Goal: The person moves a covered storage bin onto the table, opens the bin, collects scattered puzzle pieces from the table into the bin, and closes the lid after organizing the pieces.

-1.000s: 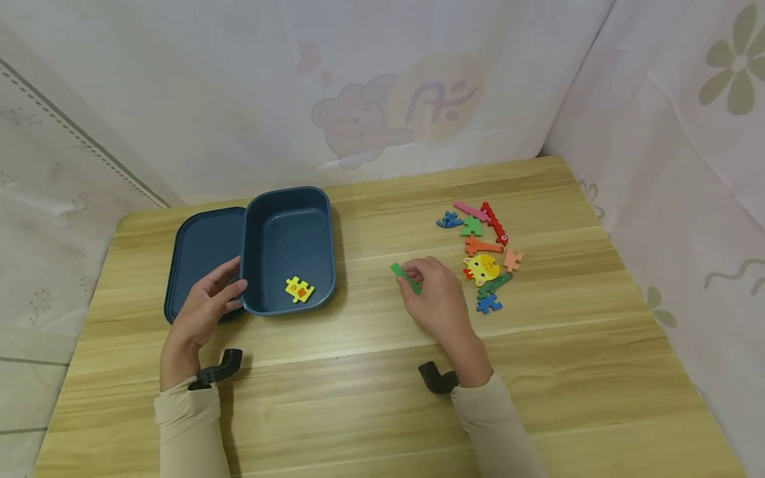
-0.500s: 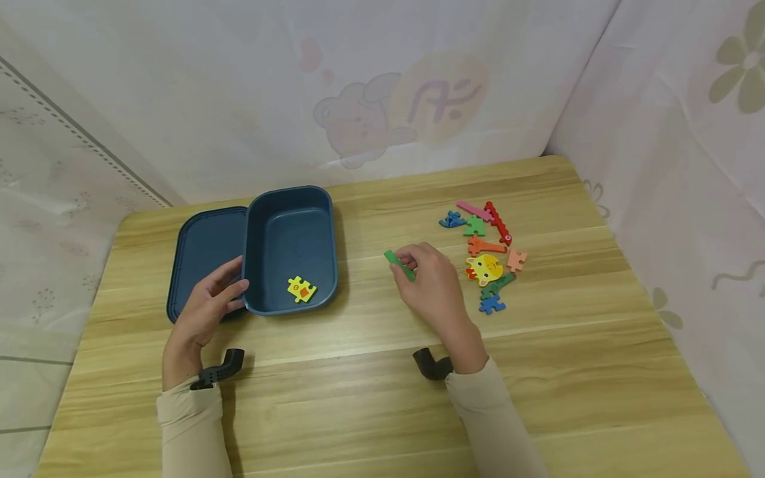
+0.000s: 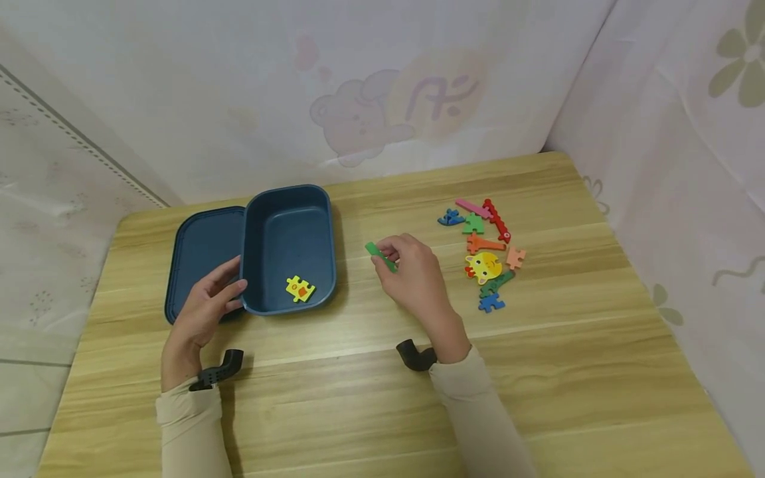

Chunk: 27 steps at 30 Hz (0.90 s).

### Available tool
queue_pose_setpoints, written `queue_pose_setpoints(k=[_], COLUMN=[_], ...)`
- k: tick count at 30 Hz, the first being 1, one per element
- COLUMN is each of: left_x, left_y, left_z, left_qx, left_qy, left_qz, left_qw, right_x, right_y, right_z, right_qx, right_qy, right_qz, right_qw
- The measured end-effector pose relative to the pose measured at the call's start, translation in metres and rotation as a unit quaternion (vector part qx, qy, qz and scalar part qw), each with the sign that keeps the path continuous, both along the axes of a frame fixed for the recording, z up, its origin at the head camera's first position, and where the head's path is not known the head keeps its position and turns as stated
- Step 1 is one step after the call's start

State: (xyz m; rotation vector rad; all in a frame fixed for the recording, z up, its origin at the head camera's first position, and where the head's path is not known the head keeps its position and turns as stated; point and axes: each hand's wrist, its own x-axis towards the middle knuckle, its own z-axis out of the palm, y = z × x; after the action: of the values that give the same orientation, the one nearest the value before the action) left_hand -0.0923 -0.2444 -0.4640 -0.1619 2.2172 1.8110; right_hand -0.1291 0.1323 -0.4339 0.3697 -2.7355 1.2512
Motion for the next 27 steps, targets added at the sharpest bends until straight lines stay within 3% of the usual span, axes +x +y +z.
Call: queue_pose_setpoints(k=[10, 27], left_x=[0.000, -0.001], left_y=[-0.001, -0.001], left_z=[0.000, -0.001], left_qx=[0.007, 0.000], left_qy=[0.001, -0.003], left_qz=[-0.002, 0.002], left_qw=[1.0000, 1.0000], right_x=[-0.009, -0.019], right_y=[-0.001, -0.017], right_z=[-0.003, 0.008], right_qx=[-0.031, -0.080], right_qy=[-0.013, -0.049], right_qz=[0.012, 0.021], right_qw=[0.9994, 0.9954])
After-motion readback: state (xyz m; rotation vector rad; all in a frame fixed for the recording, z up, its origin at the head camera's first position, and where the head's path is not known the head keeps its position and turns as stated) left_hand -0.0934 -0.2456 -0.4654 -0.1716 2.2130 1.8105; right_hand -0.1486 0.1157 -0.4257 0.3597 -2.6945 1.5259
